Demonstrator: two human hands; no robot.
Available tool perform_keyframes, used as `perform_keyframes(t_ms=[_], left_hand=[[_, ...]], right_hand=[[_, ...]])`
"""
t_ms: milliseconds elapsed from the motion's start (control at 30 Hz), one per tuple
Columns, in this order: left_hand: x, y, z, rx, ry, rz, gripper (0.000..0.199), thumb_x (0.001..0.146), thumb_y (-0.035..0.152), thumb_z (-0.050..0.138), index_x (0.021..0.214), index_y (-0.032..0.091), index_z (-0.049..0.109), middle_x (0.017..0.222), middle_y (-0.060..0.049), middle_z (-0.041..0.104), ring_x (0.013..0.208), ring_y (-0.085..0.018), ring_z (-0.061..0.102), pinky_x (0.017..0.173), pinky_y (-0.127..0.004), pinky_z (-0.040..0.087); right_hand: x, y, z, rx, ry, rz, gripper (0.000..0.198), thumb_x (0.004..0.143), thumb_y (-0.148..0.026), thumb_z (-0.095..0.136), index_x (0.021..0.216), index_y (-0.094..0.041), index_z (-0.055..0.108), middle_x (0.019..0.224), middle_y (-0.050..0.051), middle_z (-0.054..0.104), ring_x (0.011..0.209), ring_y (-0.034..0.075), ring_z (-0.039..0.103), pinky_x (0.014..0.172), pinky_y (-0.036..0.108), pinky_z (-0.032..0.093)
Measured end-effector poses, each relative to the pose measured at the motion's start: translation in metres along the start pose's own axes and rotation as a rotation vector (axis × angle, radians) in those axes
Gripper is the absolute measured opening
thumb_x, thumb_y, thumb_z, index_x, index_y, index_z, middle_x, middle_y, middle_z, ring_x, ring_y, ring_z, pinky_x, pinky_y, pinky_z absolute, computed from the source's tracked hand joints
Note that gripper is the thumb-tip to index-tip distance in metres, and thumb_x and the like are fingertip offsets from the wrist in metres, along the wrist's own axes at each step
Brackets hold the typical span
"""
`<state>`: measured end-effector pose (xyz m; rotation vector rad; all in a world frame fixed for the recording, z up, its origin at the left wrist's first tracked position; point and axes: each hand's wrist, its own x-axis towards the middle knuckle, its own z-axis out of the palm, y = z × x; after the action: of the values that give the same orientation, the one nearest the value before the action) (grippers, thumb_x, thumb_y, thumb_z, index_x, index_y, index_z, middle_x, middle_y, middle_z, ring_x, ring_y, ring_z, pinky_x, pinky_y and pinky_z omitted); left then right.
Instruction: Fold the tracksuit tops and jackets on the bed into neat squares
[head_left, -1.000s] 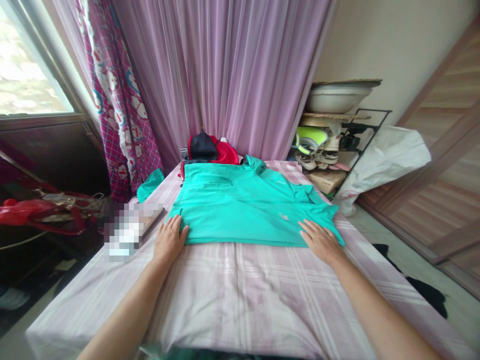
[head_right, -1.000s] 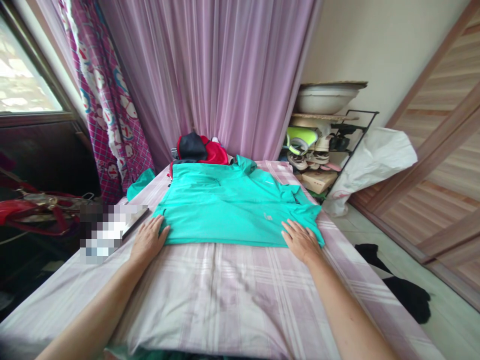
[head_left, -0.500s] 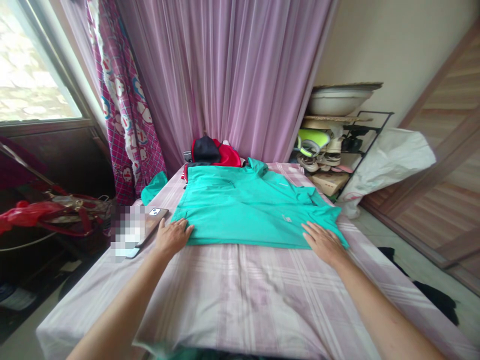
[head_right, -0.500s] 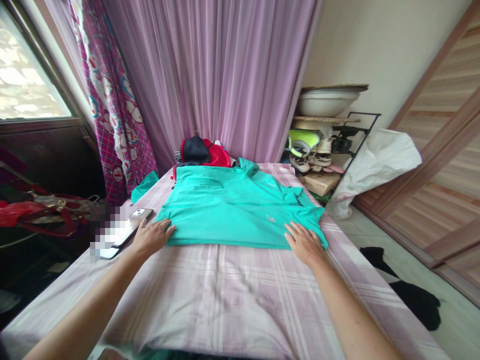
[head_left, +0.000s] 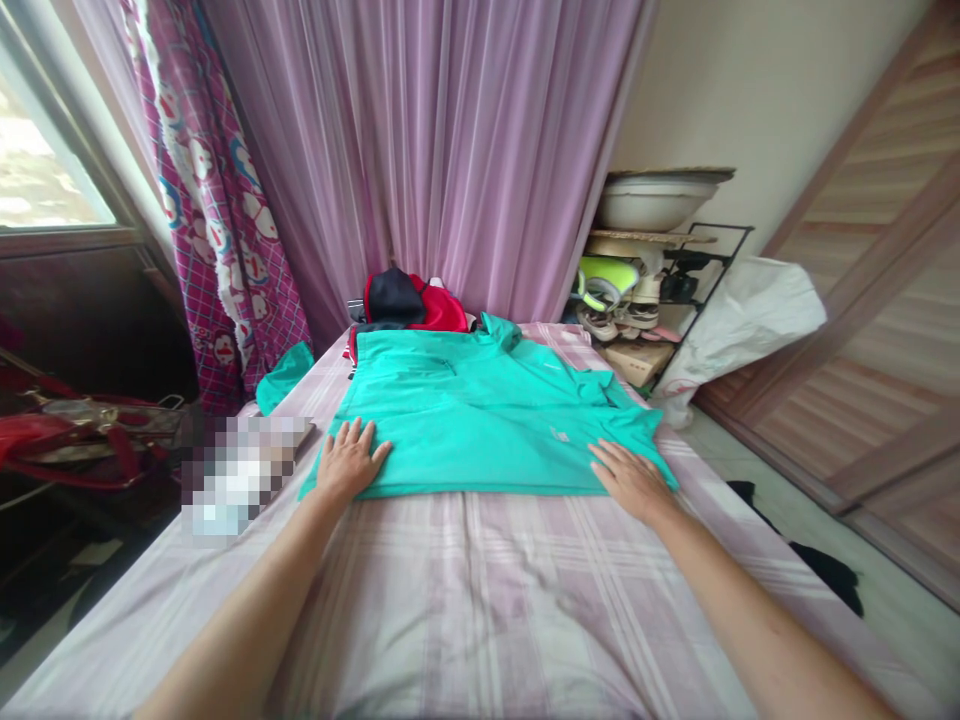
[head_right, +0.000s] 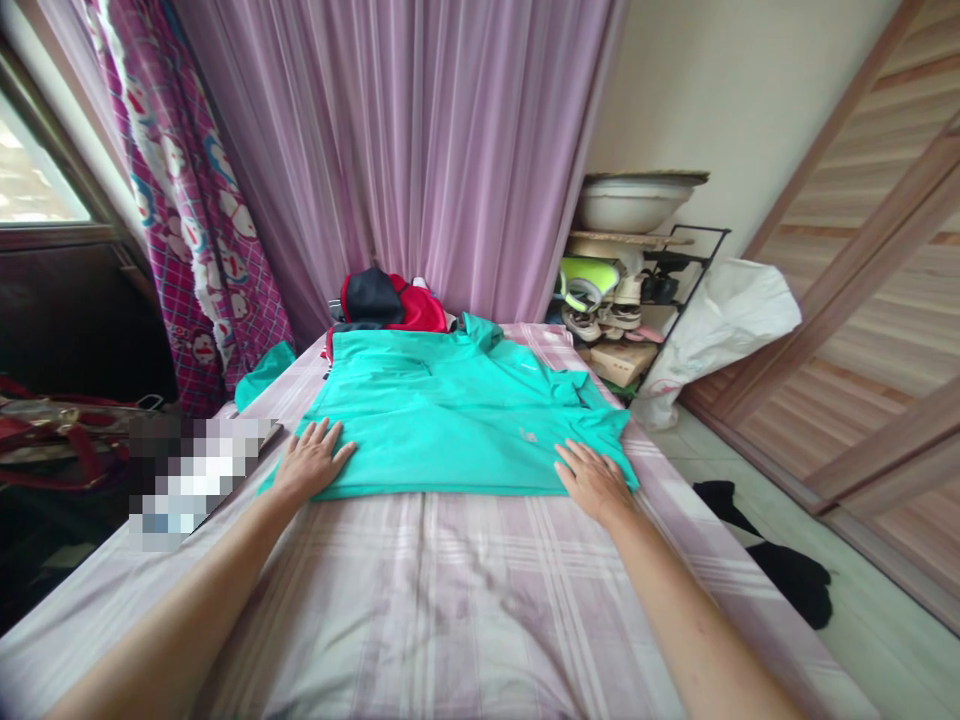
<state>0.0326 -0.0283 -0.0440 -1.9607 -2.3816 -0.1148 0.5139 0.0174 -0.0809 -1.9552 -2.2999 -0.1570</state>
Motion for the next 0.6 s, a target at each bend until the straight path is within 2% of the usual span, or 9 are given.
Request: perform_keyframes(t_ms=[67,133,233,333,400,467,533,600], left_hand=[[0.000,0.000,-0.002,0.013,-0.005,0.000,0.071,0.096,0.059,0.028,0.151,0.014,0.036,0.159,-0.016,0.030,0.148,-0.035,0.023,0.117,-0.054,0.022],[0.000,0.001,-0.003,0.029,0.005,-0.011,0.070,0.096,0.059,0.029,0.151,0.015,0.037,0.159,-0.015,0.031,0.148,-0.035,0.024,0.117,-0.053,0.022],[0.000,0.002,-0.001,0.036,0.024,-0.016,0.070,0.096,0.059,0.031,0.150,0.016,0.038,0.159,-0.014,0.032,0.147,-0.034,0.025,0.117,-0.053,0.023],[0.000,0.001,0.002,0.023,0.053,-0.008,0.068,0.095,0.058,0.032,0.149,0.016,0.040,0.158,-0.014,0.035,0.146,-0.035,0.027,0.116,-0.053,0.024],[0.000,0.000,0.003,0.011,0.066,0.000,0.068,0.095,0.057,0.033,0.149,0.017,0.040,0.157,-0.014,0.035,0.146,-0.035,0.028,0.116,-0.054,0.025],[0.000,-0.001,0.003,0.000,0.059,-0.001,0.067,0.095,0.057,0.033,0.151,0.019,0.037,0.158,-0.013,0.035,0.146,-0.035,0.028,0.116,-0.054,0.025],[0.000,-0.002,0.003,-0.008,0.045,-0.009,0.067,0.095,0.058,0.033,0.152,0.022,0.035,0.158,-0.013,0.034,0.146,-0.035,0.027,0.116,-0.055,0.025],[0.001,-0.002,0.004,-0.017,0.043,-0.015,0.067,0.095,0.058,0.033,0.152,0.023,0.035,0.158,-0.013,0.035,0.146,-0.035,0.028,0.115,-0.055,0.025]], right_hand=[[0.009,-0.012,-0.012,0.038,0.007,0.023,0.049,0.095,-0.040,0.033,0.137,-0.026,0.056,0.146,0.007,0.052,0.134,0.026,0.047,0.110,0.053,0.034],[0.021,-0.039,-0.030,0.080,0.065,0.014,0.050,0.097,-0.038,0.031,0.139,-0.025,0.054,0.148,0.008,0.050,0.135,0.026,0.045,0.112,0.054,0.031],[0.043,-0.107,-0.059,0.161,0.085,-0.102,0.052,0.099,-0.038,0.029,0.146,-0.023,0.046,0.153,0.008,0.044,0.141,0.025,0.038,0.116,0.051,0.026],[0.059,-0.187,-0.073,0.235,0.034,-0.275,0.053,0.100,-0.043,0.030,0.149,-0.025,0.040,0.157,0.007,0.037,0.144,0.024,0.031,0.119,0.050,0.019],[0.064,-0.230,-0.069,0.261,-0.016,-0.361,0.055,0.100,-0.047,0.029,0.151,-0.028,0.036,0.160,0.005,0.030,0.147,0.023,0.025,0.120,0.051,0.014],[0.066,-0.255,-0.058,0.264,-0.131,-0.387,0.057,0.100,-0.051,0.028,0.152,-0.028,0.034,0.162,0.006,0.026,0.149,0.023,0.020,0.120,0.053,0.010],[0.066,-0.260,-0.044,0.256,-0.210,-0.380,0.059,0.100,-0.052,0.027,0.152,-0.026,0.035,0.163,0.006,0.024,0.149,0.023,0.017,0.120,0.052,0.009],[0.066,-0.252,-0.034,0.250,-0.222,-0.369,0.060,0.099,-0.053,0.025,0.152,-0.026,0.035,0.163,0.005,0.022,0.150,0.021,0.016,0.120,0.051,0.009]])
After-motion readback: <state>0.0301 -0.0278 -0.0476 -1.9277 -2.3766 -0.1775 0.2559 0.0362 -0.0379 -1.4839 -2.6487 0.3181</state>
